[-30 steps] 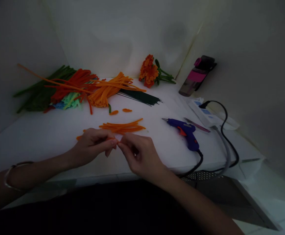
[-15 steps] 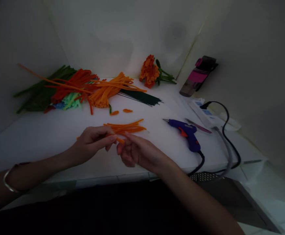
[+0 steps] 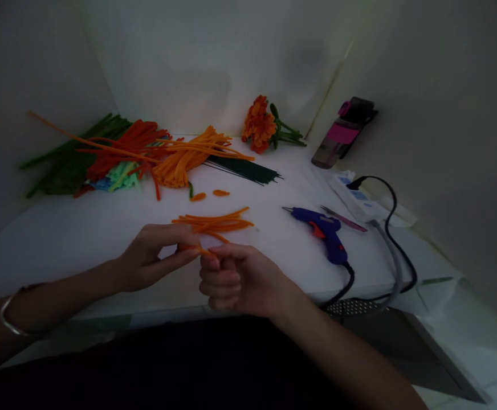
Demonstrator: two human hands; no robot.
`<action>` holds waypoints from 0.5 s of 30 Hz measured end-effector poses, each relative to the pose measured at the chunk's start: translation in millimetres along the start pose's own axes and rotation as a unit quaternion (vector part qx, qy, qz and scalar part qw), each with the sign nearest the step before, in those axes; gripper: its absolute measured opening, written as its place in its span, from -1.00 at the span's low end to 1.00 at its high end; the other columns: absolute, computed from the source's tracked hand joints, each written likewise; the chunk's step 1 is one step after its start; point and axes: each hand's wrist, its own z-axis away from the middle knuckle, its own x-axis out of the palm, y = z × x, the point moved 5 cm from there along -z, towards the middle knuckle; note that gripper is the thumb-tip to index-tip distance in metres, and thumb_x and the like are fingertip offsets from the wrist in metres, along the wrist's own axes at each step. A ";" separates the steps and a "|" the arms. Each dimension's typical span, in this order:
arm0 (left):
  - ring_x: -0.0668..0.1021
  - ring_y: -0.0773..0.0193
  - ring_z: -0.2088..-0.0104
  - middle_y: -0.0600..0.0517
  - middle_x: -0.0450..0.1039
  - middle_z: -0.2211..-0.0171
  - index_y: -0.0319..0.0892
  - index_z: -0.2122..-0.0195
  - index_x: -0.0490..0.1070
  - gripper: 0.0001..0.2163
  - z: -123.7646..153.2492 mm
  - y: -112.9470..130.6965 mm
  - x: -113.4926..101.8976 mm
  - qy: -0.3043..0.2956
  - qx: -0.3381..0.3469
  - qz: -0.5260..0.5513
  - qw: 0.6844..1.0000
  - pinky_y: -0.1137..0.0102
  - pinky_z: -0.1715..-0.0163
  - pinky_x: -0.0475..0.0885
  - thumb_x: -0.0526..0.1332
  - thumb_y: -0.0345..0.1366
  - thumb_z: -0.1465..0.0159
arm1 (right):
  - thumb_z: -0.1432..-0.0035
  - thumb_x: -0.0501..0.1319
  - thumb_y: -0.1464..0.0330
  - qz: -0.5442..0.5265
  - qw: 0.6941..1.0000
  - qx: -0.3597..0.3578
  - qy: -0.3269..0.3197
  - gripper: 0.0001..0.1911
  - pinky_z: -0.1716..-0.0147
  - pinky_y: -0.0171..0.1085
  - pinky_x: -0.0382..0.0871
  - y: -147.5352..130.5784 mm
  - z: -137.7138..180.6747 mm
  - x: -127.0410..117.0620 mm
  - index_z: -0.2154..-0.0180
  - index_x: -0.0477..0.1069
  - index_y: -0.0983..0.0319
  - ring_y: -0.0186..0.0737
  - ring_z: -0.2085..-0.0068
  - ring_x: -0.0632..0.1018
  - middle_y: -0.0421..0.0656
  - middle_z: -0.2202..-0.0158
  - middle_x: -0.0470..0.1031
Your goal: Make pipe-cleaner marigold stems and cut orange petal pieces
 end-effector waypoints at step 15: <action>0.20 0.50 0.76 0.18 0.16 0.80 -0.24 0.64 0.35 -0.80 3.5 -24.5 16.3 -0.030 -0.288 0.310 0.906 0.54 0.73 0.07 0.14 -0.39 -0.12 | -0.16 0.09 0.32 0.623 0.737 -0.182 0.190 -0.74 0.66 -0.42 -0.01 -23.3 13.1 1.5 0.52 0.36 0.29 -0.46 0.68 0.15 -0.32 0.73 0.19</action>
